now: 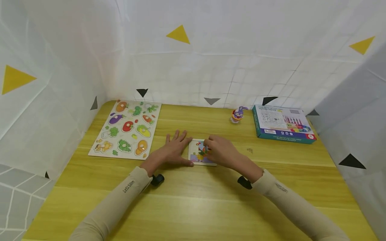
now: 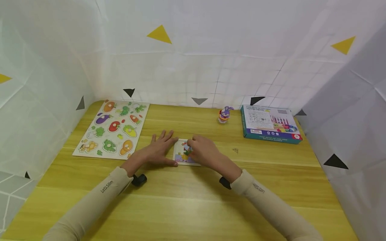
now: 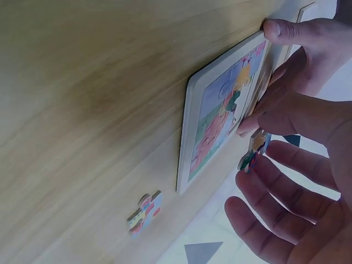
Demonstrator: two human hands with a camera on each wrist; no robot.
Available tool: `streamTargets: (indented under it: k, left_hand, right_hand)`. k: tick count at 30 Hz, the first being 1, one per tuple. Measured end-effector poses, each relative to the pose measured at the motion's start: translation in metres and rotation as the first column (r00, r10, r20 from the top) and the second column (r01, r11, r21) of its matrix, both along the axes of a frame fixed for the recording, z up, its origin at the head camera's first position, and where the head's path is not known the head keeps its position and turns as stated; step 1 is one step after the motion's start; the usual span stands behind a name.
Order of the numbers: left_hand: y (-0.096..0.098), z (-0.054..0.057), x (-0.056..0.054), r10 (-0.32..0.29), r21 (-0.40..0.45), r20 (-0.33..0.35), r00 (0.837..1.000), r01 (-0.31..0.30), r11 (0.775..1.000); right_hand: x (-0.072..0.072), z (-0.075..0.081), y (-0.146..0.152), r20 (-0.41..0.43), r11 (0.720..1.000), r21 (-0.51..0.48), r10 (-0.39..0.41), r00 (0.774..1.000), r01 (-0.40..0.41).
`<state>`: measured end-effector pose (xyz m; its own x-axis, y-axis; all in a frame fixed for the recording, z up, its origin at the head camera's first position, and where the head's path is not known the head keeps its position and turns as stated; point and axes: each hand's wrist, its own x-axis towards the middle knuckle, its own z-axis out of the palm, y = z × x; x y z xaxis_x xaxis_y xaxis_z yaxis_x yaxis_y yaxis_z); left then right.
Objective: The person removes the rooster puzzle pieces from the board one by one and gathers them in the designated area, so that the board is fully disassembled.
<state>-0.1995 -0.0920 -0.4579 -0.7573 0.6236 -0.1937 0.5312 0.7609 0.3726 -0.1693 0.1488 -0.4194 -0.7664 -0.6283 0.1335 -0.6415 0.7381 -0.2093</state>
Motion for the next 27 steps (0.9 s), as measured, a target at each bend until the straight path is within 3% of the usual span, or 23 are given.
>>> streamTargets:
  k: [10,19,27]
  left_hand:
    - [0.0,-0.001,0.0,-0.001,0.02,0.001,1.0,0.001,1.0]
    - [-0.001,0.0,0.001,-0.005,-0.005,-0.009,1.0,0.005,1.0]
    - [-0.002,-0.001,0.001,-0.004,-0.005,-0.009,1.0,0.004,1.0]
  right_hand:
    - [0.008,0.005,0.015,0.03,0.999,0.03,-0.043,0.999,0.042]
    - [0.01,0.006,0.032,-0.017,0.999,0.032,-0.028,0.999,0.029]
    - [0.012,0.003,0.044,0.039,0.996,0.055,-0.073,0.997,0.071]
